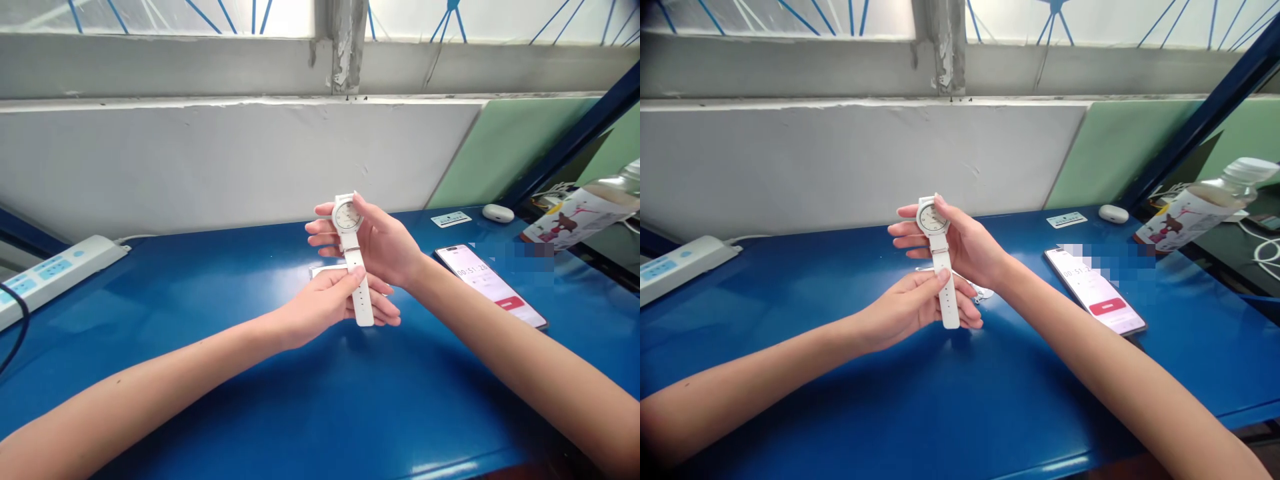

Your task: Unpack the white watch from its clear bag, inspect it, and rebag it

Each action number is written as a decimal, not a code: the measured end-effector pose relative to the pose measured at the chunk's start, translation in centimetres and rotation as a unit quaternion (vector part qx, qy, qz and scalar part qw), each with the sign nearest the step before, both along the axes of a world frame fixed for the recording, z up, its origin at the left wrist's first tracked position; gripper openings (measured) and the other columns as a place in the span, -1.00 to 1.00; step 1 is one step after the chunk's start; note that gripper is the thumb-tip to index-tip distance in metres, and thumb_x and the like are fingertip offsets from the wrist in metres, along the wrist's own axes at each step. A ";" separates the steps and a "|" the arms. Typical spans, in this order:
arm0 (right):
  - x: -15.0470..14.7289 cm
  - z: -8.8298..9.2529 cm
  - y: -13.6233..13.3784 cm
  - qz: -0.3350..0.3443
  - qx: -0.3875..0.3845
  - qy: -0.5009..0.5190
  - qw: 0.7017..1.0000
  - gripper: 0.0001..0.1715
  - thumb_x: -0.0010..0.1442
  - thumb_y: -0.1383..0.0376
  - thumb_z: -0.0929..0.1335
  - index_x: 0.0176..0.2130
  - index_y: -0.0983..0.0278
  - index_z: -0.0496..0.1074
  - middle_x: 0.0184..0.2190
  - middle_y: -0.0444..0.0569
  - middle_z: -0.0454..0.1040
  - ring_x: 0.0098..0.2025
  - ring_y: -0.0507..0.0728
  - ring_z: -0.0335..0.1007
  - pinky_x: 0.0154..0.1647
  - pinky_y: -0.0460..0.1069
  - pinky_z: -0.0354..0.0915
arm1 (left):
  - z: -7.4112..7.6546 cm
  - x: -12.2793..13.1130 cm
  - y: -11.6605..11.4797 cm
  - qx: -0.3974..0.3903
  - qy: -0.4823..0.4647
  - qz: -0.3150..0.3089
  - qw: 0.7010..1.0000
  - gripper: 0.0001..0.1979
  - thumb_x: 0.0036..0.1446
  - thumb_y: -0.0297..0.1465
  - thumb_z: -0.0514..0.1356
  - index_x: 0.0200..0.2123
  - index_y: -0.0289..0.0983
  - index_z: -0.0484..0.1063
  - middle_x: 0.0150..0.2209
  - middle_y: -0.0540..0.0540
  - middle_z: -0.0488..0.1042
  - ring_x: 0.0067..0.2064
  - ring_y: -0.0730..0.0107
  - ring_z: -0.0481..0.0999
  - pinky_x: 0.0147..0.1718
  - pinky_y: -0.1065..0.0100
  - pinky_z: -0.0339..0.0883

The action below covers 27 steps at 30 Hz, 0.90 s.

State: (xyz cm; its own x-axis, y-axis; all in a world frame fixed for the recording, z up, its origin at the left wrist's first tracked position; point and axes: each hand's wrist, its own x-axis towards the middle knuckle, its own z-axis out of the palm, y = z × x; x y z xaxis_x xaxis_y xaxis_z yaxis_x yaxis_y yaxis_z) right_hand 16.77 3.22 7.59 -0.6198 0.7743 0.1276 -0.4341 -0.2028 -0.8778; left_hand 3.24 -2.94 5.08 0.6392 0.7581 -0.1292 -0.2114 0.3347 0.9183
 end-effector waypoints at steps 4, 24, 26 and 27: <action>0.1 -0.5 0.3 0.085 -0.052 0.022 0.995 -0.40 0.38 -0.04 0.16 -0.05 0.28 0.56 -0.08 0.04 0.63 -0.01 0.16 0.55 0.08 0.04 0.40 | -0.3 -0.2 0.3 -0.057 0.013 0.029 0.998 -0.51 0.20 0.00 0.25 -0.23 -0.39 0.51 -0.33 -0.26 0.63 -0.25 0.09 0.65 -0.10 0.11 0.44; 1.3 -3.0 1.3 0.101 -0.133 0.009 0.986 -0.19 0.43 0.00 -0.06 0.05 0.43 0.46 0.06 0.21 0.56 0.10 0.24 0.50 0.23 0.15 0.27 | -1.0 0.5 0.6 -0.163 0.020 0.068 0.984 -0.71 0.40 -0.43 0.02 -0.22 -0.46 0.50 -0.20 -0.36 0.61 -0.18 0.09 0.66 -0.07 0.06 0.48; 1.3 -3.0 1.3 0.104 -0.129 0.011 0.986 -0.26 0.43 0.05 -0.03 0.05 0.43 0.46 0.07 0.19 0.55 0.11 0.24 0.49 0.25 0.15 0.25 | -0.8 0.5 0.6 -0.171 0.055 0.076 0.981 -0.69 0.41 -0.42 0.03 -0.24 -0.47 0.51 -0.22 -0.37 0.62 -0.21 0.11 0.67 -0.09 0.08 0.49; 1.3 -3.0 1.3 0.103 -0.129 0.010 0.986 -0.28 0.42 0.08 -0.02 0.05 0.43 0.47 0.05 0.19 0.56 0.10 0.23 0.49 0.24 0.14 0.25 | -0.7 0.4 0.6 -0.175 0.065 0.074 0.980 -0.68 0.41 -0.41 0.02 -0.24 -0.47 0.51 -0.23 -0.38 0.62 -0.22 0.12 0.67 -0.10 0.10 0.50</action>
